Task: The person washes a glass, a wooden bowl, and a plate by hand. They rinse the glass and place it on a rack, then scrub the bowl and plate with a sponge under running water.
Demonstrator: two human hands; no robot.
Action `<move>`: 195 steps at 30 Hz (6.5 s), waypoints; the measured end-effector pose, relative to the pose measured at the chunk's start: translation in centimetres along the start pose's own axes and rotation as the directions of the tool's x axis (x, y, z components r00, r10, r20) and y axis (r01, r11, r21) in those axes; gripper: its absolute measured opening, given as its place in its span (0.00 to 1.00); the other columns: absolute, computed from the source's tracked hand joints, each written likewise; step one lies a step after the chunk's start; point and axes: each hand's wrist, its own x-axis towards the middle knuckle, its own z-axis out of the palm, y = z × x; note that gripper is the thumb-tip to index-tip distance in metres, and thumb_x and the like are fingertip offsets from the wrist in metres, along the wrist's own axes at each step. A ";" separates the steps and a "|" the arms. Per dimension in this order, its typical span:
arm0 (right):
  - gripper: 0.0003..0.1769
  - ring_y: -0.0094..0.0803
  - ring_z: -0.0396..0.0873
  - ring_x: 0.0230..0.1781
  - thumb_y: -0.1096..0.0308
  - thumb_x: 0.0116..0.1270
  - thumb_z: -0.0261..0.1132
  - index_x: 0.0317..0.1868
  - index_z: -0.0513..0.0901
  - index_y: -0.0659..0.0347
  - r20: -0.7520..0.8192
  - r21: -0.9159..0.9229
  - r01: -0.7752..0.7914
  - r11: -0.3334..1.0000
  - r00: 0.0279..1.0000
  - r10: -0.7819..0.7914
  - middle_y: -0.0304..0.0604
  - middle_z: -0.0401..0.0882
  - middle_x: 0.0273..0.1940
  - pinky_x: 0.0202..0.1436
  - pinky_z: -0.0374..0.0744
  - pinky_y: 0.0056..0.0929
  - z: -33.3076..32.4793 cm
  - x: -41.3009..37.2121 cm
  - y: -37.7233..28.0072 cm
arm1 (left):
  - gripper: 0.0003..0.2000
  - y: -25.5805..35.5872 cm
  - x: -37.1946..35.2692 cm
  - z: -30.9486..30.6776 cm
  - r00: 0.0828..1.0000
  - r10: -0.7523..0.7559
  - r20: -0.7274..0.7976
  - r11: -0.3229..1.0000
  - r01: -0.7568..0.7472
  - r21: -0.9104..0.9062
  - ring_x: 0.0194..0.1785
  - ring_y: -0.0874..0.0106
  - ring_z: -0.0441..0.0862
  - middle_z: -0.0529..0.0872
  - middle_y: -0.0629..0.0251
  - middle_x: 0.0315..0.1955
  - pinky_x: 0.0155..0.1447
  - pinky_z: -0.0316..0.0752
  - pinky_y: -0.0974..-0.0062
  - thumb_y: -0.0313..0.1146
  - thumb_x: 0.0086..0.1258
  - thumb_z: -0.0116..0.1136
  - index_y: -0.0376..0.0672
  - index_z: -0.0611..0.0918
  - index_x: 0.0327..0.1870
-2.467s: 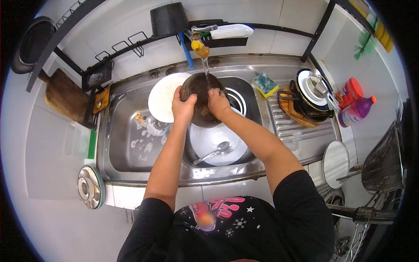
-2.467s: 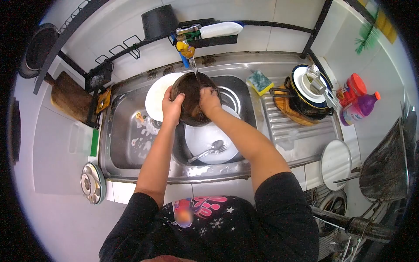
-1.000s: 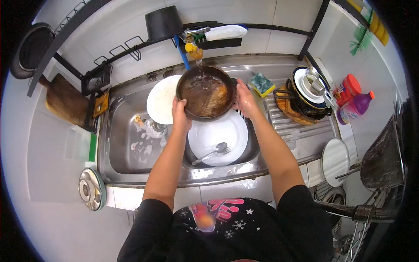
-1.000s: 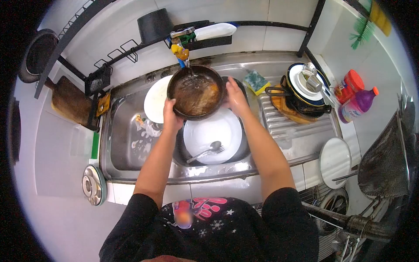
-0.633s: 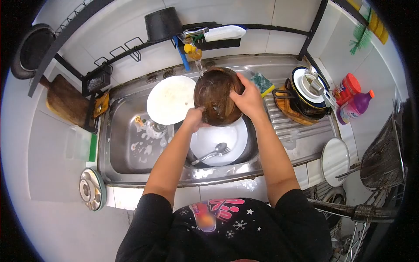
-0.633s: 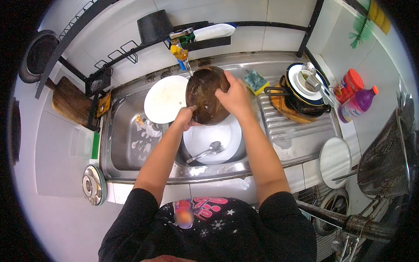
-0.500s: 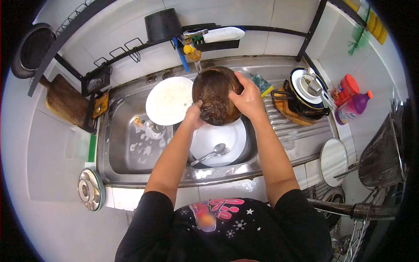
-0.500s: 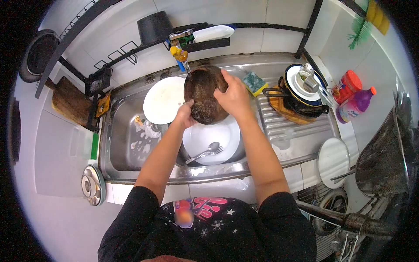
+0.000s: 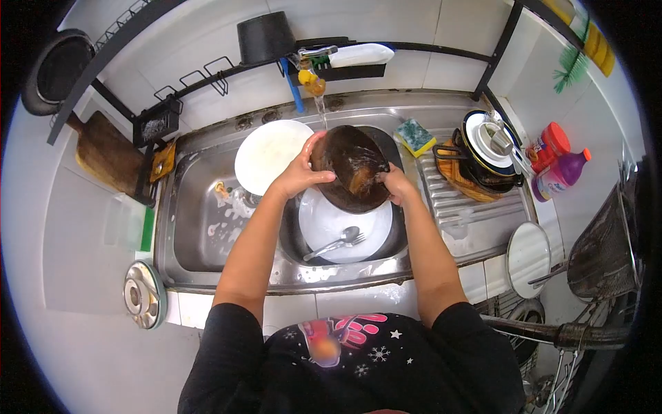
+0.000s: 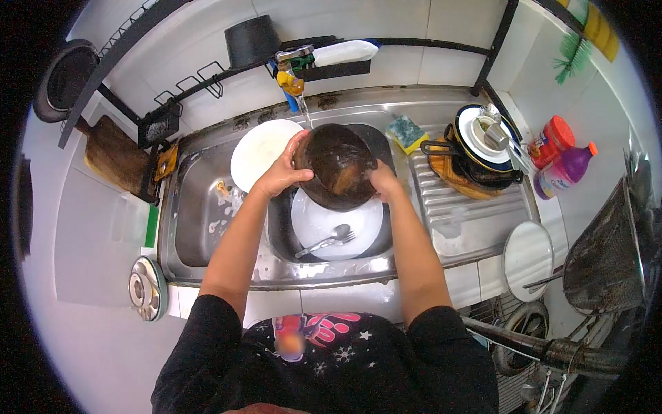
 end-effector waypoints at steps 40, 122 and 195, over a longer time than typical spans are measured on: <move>0.28 0.34 0.74 0.54 0.47 0.66 0.54 0.56 0.74 0.60 0.355 0.600 -0.052 0.798 0.912 -0.207 0.42 0.76 0.53 0.59 0.71 0.37 0.9 -3.7 -3.4 | 0.40 4.6 -2.0 1.4 0.884 -0.305 -0.354 0.952 0.271 -0.144 0.53 0.57 0.74 0.76 0.43 0.48 0.60 0.67 0.67 0.51 0.57 0.64 0.33 0.60 0.62; 0.32 0.64 0.43 0.68 0.53 0.58 0.63 0.64 0.65 0.34 -0.097 -0.994 -0.108 0.018 0.792 -0.602 0.59 0.43 0.70 0.68 0.46 0.59 -4.2 3.8 -5.5 | 0.38 -13.1 -6.8 5.9 0.790 -0.489 -0.371 0.511 0.604 0.612 0.58 0.42 0.69 0.69 0.37 0.56 0.61 0.68 0.62 0.35 0.55 0.61 0.36 0.54 0.66; 0.37 0.51 0.47 0.71 0.55 0.63 0.53 0.70 0.53 0.57 0.230 -0.937 0.349 -0.007 0.602 -0.765 0.51 0.48 0.71 0.71 0.48 0.49 4.9 0.2 0.8 | 0.18 -2.0 -9.9 3.8 0.586 -0.349 -0.731 0.927 0.103 -0.360 0.50 0.70 0.75 0.78 0.55 0.48 0.55 0.69 0.74 0.36 0.74 0.42 0.34 0.68 0.60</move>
